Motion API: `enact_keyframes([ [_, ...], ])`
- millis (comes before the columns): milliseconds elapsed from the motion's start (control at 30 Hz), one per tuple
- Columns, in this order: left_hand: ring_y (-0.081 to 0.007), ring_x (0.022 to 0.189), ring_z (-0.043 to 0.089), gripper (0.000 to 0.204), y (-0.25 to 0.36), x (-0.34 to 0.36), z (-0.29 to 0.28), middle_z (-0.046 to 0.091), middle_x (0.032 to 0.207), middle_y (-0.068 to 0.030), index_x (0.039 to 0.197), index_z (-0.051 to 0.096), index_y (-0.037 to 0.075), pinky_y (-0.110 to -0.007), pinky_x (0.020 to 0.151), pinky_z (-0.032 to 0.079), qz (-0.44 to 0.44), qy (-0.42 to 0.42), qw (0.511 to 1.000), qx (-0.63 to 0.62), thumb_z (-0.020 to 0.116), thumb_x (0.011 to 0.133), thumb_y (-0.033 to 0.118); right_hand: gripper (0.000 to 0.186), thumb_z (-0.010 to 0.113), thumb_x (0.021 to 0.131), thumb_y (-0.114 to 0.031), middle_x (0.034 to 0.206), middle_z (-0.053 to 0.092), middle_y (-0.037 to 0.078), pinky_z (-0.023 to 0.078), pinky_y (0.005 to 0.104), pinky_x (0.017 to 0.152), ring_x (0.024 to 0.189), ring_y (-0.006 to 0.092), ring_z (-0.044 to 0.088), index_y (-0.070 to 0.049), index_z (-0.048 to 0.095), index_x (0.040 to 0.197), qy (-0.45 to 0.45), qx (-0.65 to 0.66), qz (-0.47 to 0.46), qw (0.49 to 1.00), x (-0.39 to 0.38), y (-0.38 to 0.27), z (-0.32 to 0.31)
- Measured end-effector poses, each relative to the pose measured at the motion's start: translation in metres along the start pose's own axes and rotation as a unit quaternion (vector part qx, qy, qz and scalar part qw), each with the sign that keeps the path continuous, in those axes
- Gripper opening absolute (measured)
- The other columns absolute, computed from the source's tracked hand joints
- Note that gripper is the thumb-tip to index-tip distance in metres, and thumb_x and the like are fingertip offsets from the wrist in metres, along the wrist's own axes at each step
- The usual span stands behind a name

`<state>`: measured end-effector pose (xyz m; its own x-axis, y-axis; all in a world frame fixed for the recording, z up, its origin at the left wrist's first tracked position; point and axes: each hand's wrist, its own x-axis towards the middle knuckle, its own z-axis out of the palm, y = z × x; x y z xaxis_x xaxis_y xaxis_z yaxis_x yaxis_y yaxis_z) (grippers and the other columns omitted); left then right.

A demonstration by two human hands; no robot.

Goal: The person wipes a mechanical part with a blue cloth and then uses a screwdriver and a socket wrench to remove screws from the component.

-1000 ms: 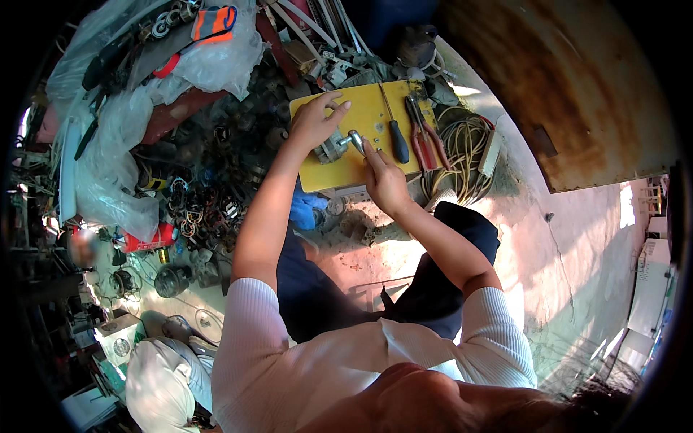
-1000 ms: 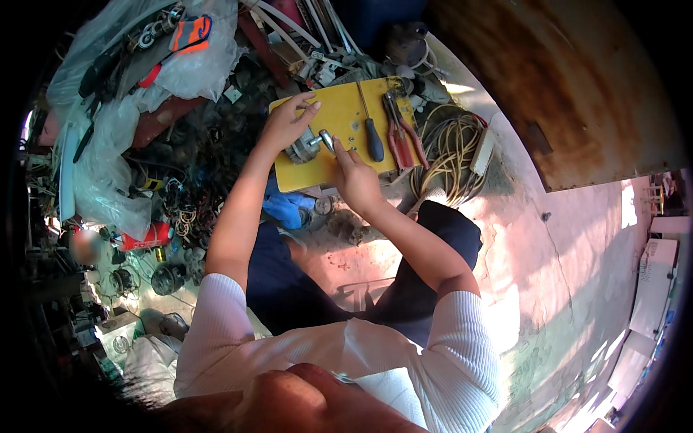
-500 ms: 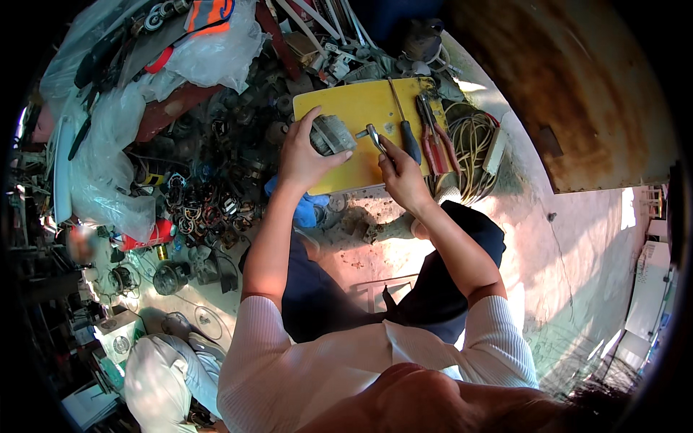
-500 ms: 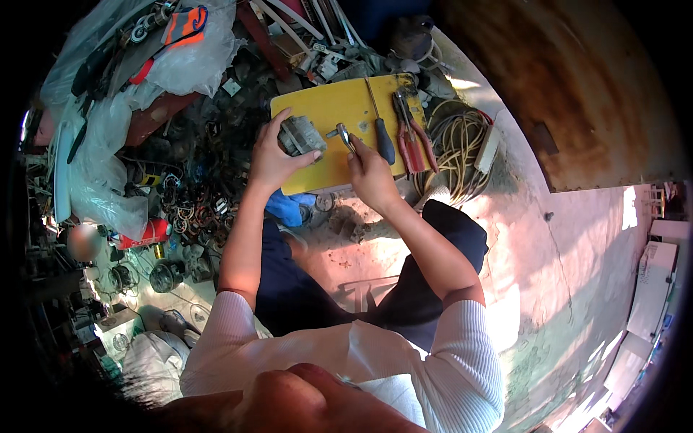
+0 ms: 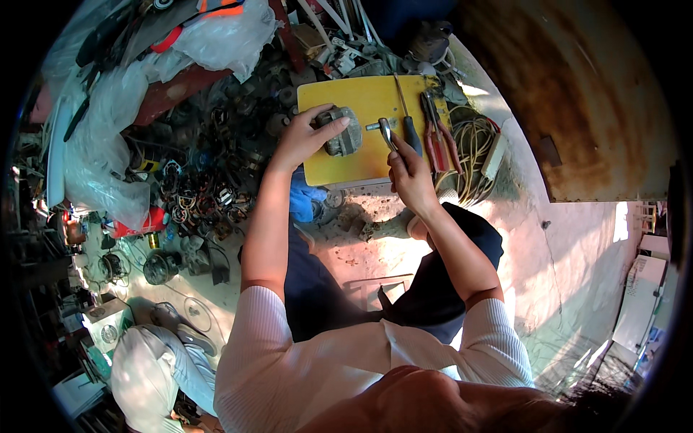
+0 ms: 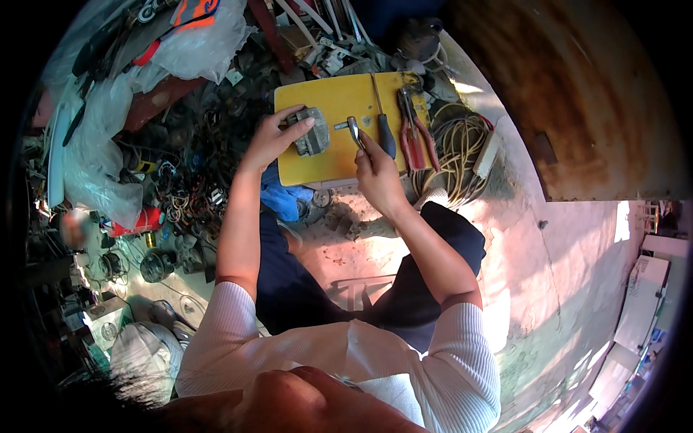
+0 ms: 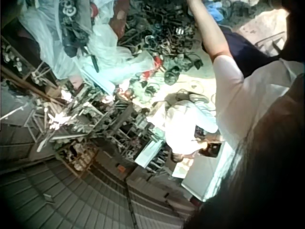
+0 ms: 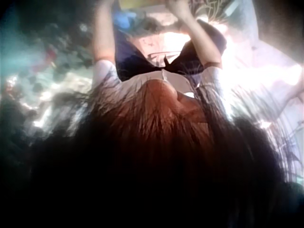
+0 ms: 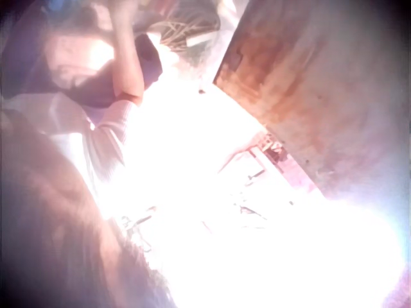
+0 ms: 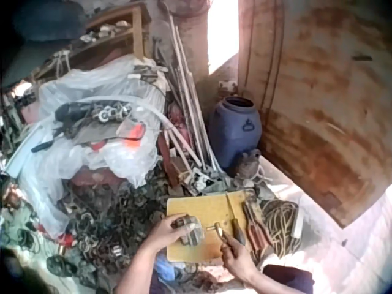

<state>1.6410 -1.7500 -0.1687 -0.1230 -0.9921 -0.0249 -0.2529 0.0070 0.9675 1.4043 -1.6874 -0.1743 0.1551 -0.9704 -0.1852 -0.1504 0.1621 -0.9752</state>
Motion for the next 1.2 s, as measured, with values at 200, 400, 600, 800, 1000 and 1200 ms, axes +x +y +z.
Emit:
enact_keyframes([
  [200, -0.012, 0.1, 0.063, 0.051, 0.005, 0.003, -0.005, 0.071, 0.106, -0.0086, 0.117, 0.068, -0.004, -0.028, 0.089, 0.048, -0.037, 0.01, 0.998, -0.058, 0.072, 0.091, 0.04, 0.044, 0.046, 0.106, -0.012, 0.081, 0.047, -0.001, 0.043, 0.0229, 0.05, 0.059, 0.0059, 0.046, -0.001, 0.042, 0.148, -0.035, 0.02, 0.003, 0.999, -0.016, -0.003, 0.002],
  [400, -0.0111, 0.101, 0.062, 0.047, 0.002, 0.003, -0.008, 0.071, 0.11, -0.0079, 0.117, 0.069, -0.003, -0.027, 0.09, 0.047, -0.046, 0.01, 0.996, -0.079, 0.07, 0.093, 0.038, 0.045, 0.047, 0.106, -0.014, 0.083, 0.047, -0.001, 0.045, 0.023, 0.051, 0.06, 0.0062, 0.047, -0.001, 0.041, 0.149, -0.05, 0.015, 0.014, 0.999, -0.012, -0.006, 0.003],
  [600, -0.0112, 0.102, 0.063, 0.048, 0.001, 0.003, -0.008, 0.072, 0.11, -0.0078, 0.116, 0.07, -0.003, -0.027, 0.091, 0.047, -0.051, 0.01, 0.996, -0.074, 0.069, 0.093, 0.039, 0.047, 0.047, 0.106, -0.015, 0.085, 0.047, -0.001, 0.046, 0.0236, 0.052, 0.061, 0.007, 0.048, 0.0, 0.04, 0.149, -0.077, 0.021, 0.018, 0.997, -0.012, -0.019, 0.003],
  [800, -0.0115, 0.1, 0.064, 0.051, 0.002, 0.004, -0.008, 0.072, 0.108, -0.0078, 0.115, 0.071, -0.003, -0.027, 0.089, 0.048, -0.066, 0.019, 0.995, -0.074, 0.069, 0.093, 0.043, 0.05, 0.051, 0.104, -0.014, 0.088, 0.05, -0.001, 0.047, 0.0229, 0.054, 0.068, 0.0075, 0.052, 0.001, 0.038, 0.15, -0.155, 0.071, 0.087, 0.982, -0.005, -0.027, -0.011],
  [1000, -0.018, 0.101, 0.066, 0.051, 0.011, 0.005, -0.009, 0.072, 0.105, -0.0142, 0.113, 0.071, -0.001, -0.03, 0.089, 0.048, -0.039, 0.049, 0.998, -0.02, 0.065, 0.094, 0.046, 0.053, 0.055, 0.1, -0.012, 0.094, 0.057, 0.002, 0.046, 0.0215, 0.053, 0.07, 0.0082, 0.054, 0.005, 0.039, 0.147, -0.153, 0.234, 0.11, 0.954, 0.006, -0.04, -0.016],
  [1200, -0.0292, 0.115, 0.063, 0.074, 0.012, 0.0, -0.004, 0.064, 0.122, -0.0233, 0.135, 0.055, 0.001, -0.037, 0.095, 0.048, -0.002, 0.117, 0.991, 0.068, 0.07, 0.087, 0.055, 0.051, 0.054, 0.099, -0.01, 0.094, 0.059, 0.004, 0.045, 0.021, 0.053, 0.068, 0.0083, 0.054, 0.006, 0.041, 0.146, -0.155, 0.233, 0.11, 0.954, 0.011, -0.043, -0.014],
])
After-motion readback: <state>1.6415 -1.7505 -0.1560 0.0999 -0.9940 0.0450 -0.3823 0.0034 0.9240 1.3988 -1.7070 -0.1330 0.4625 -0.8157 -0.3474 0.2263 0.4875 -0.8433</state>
